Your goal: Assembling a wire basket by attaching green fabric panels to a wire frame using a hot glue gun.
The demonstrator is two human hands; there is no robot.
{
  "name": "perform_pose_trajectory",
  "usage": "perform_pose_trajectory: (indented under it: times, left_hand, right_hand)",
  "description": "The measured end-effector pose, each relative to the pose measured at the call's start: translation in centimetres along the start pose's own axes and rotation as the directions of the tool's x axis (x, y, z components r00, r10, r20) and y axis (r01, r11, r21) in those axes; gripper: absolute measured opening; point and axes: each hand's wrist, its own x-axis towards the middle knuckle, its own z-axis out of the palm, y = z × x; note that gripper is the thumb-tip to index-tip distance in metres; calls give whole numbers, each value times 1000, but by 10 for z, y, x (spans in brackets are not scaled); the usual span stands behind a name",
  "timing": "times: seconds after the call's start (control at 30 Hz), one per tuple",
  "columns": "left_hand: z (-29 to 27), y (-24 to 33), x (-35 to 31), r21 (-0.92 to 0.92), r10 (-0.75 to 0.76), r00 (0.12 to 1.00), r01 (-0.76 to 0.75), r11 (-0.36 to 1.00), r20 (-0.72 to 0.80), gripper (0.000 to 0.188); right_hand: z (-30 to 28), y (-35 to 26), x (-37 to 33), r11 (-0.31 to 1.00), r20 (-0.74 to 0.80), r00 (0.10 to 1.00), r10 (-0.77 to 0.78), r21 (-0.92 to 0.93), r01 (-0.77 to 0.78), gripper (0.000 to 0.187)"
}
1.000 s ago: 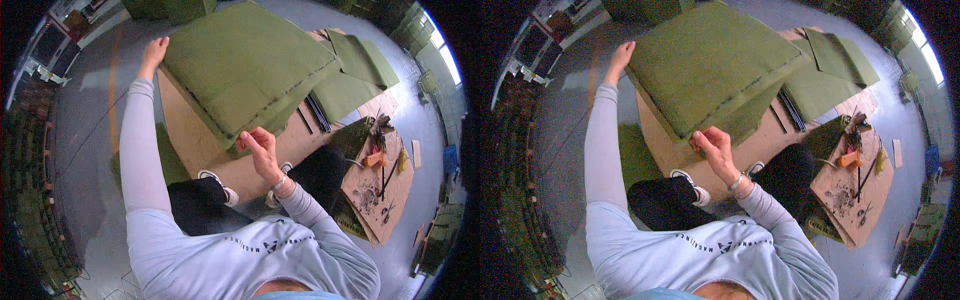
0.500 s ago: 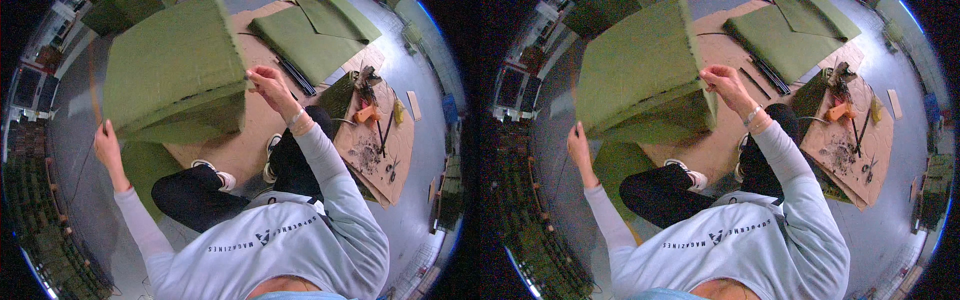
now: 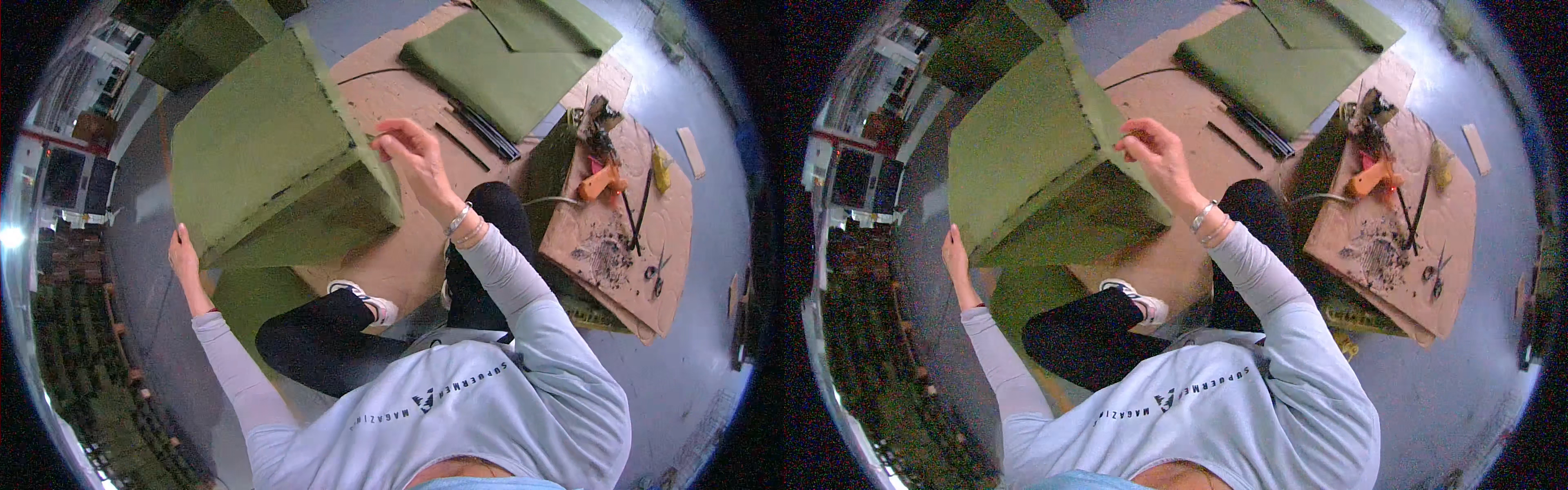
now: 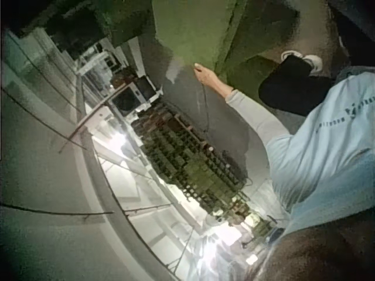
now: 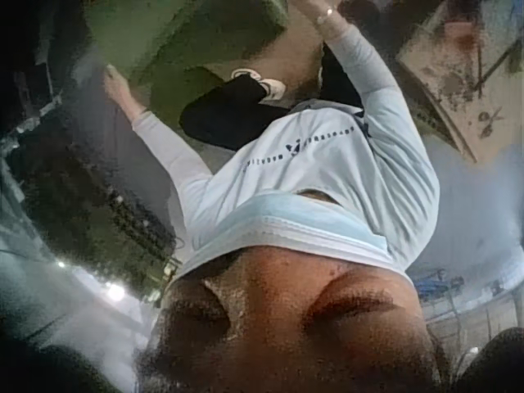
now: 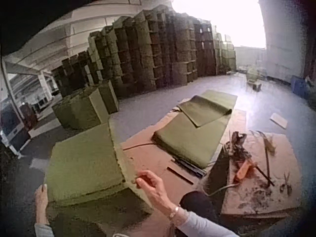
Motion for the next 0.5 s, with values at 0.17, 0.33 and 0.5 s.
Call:
perform_pose_trajectory:
  times: [0.17,0.33,0.5]
  left_hand:
    - [-4,14,-1,44,-29,996,26,999,84,56]
    - [-4,-15,17,-146,-71,991,88,985,116,56]
    - [-3,-4,7,-353,-120,980,170,920,160,56]
  right_hand:
    - [-23,22,-2,954,-162,983,-91,-298,39,17]
    - [-12,39,-20,994,-340,936,-92,-83,67,20]
    - [-5,53,-23,997,-185,983,-9,-79,-5,31]
